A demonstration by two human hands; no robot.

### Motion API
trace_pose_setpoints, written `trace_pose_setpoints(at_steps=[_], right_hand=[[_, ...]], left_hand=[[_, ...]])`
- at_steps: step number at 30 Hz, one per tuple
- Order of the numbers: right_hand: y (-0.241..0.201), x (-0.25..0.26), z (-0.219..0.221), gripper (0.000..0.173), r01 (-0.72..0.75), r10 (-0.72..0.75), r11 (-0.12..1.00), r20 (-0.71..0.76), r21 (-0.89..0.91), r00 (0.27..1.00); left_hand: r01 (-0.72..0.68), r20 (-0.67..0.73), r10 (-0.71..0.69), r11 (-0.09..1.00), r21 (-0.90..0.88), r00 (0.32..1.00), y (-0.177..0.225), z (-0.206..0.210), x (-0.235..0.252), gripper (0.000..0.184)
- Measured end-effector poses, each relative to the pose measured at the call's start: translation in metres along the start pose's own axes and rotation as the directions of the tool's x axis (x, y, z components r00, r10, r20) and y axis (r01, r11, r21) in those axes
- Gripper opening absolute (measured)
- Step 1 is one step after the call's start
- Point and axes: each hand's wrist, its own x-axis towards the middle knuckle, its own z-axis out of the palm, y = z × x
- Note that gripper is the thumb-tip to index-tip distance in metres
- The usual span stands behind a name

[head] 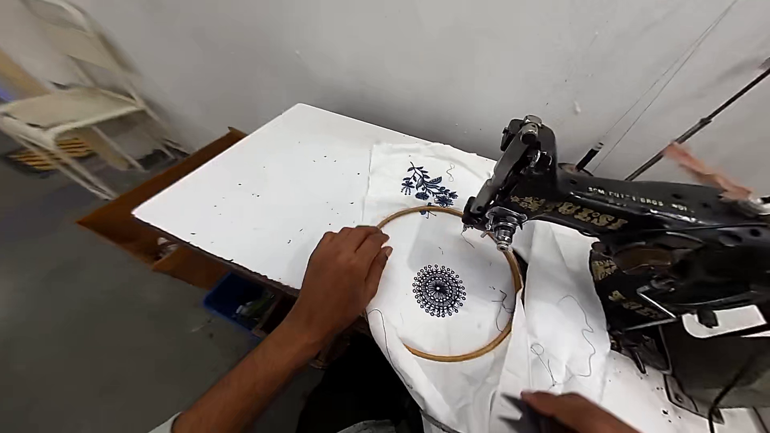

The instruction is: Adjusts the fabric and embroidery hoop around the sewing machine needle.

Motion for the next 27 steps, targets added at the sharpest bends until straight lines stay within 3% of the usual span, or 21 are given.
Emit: trace_pose_setpoints(at_steps=[5,9,16,27], right_hand=[[0.017,0.041,0.004,0.032,-0.066,0.042,0.992,-0.219,-0.106,0.975],[0.049,0.088,0.034,0.033,-0.071,-0.029,0.964,-0.367,-0.257,0.93],[0.062,0.127,0.06,0.025,-0.041,-0.052,0.901,-0.202,-0.432,0.978],[0.06,0.131,0.073,0.026,-0.06,-0.058,0.885,-0.237,-0.463,0.97]], left_hand=[[-0.082,0.11,0.089,0.994,-0.069,0.99,0.022,0.004,-0.021,0.034],[-0.026,0.175,0.055,0.986,-0.163,0.983,0.017,0.011,-0.034,0.033],[-0.056,0.182,0.103,0.968,-0.244,0.978,0.009,0.009,-0.041,0.034],[-0.066,0.155,0.11,0.962,-0.265,0.982,0.007,0.014,-0.045,0.036]])
